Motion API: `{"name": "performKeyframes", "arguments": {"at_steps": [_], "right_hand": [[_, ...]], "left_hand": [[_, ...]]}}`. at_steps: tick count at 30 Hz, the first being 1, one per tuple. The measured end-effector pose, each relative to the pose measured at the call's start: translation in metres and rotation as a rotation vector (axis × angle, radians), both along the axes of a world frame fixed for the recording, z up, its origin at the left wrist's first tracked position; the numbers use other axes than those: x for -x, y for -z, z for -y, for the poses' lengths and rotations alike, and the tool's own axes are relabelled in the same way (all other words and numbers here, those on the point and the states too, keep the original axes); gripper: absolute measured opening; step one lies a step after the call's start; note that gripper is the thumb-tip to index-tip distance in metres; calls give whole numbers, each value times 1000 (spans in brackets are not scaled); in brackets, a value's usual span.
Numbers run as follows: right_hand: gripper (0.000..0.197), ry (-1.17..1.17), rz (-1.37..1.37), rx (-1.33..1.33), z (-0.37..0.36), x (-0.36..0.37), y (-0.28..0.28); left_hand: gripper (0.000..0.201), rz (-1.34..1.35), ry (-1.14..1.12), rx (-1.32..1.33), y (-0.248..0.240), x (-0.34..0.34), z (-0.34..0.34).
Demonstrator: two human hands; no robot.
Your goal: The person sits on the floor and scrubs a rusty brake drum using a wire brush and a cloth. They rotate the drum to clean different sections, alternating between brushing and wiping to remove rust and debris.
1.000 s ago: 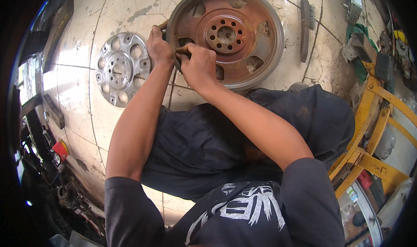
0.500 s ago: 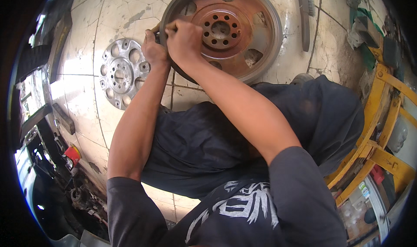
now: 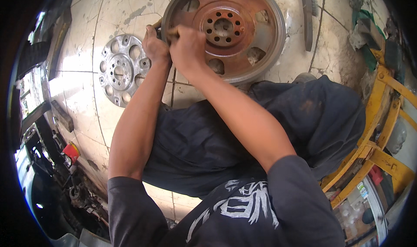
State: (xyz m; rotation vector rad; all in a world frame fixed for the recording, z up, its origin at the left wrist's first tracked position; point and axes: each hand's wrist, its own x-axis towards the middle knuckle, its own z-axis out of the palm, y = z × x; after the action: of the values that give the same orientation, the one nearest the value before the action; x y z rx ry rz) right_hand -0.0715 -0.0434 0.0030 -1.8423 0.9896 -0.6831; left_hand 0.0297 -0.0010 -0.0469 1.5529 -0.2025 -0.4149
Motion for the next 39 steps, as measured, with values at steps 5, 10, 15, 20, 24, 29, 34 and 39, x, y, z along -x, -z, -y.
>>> {"name": "performKeyframes", "arguments": {"at_steps": [5,10,15,20,24,29,34,39], "right_hand": [[14,-116,-78,-12,-6,22,-1],[15,33,-106,-80,9,-8,-8],[16,-151,-128,-57,-5,27,-6],[14,52,-70,-58,14,-11,-12],[15,-131,-49,-103,-16,34,-2],[9,82,19,-10,12,-19,5],[9,61,70,-24,-19,7,11],[8,84,94,18,-3,-4,13]], "left_hand": [[49,-60,-28,5,4,-3,-4],[50,-70,-8,49,1,1,1],[50,-111,-47,81,1,0,-1],[50,-63,8,48,-4,0,1],[51,-123,-41,47,-9,2,-2],[52,-46,22,21,-11,1,1],[53,-75,1,-20,-14,2,-3],[55,-116,-9,-10,-23,6,5]]}}
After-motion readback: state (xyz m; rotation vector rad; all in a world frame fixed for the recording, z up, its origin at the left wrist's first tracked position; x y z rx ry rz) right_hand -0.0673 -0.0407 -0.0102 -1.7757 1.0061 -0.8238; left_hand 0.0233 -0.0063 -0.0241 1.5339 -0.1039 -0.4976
